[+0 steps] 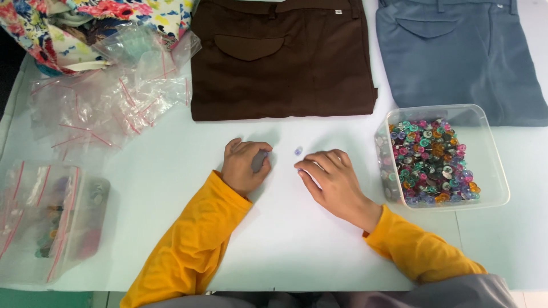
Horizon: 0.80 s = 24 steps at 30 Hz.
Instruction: Sorting buttons from a container and placing them into small plastic bags
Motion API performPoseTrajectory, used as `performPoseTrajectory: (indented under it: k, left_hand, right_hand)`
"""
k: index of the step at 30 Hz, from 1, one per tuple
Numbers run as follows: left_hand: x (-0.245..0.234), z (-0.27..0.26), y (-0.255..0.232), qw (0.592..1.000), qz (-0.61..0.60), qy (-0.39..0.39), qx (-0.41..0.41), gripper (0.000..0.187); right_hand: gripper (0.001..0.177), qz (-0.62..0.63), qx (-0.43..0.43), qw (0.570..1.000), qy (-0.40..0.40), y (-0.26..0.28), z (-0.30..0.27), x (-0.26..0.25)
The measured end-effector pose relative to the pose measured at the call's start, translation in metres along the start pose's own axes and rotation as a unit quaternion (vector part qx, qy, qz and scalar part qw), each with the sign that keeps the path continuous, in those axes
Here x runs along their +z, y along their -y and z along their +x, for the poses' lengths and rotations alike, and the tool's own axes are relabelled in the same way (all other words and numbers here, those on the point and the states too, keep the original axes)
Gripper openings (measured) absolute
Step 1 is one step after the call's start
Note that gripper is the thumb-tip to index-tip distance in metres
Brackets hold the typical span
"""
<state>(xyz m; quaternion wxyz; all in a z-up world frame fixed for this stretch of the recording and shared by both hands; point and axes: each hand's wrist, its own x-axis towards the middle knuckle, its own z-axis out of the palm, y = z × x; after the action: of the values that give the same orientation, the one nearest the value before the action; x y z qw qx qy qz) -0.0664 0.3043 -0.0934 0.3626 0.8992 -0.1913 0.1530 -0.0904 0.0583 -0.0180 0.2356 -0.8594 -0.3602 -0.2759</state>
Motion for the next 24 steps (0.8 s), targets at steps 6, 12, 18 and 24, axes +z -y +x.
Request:
performPoseTrajectory:
  k: [6, 12, 18, 24]
  left_hand:
    - [0.000, -0.005, 0.020, 0.998, 0.050, -0.011, 0.027, 0.042]
    - [0.003, -0.006, 0.023, 0.996, 0.072, 0.006, 0.044, 0.044]
    - [0.004, -0.006, 0.019, 0.994, 0.097, 0.011, 0.043, 0.041]
    - [-0.002, -0.007, 0.025, 0.989, 0.128, 0.074, 0.004, 0.032]
  right_hand:
    - [0.012, -0.023, 0.003, 0.999, 0.034, 0.002, 0.020, 0.067]
    - [0.028, -0.036, 0.006, 0.996, 0.082, -0.006, 0.016, 0.071]
    - [0.042, -0.019, 0.041, 0.995, 0.091, -0.018, 0.011, 0.064]
    - [0.034, -0.026, 0.069, 0.993, 0.087, -0.033, 0.003, 0.056]
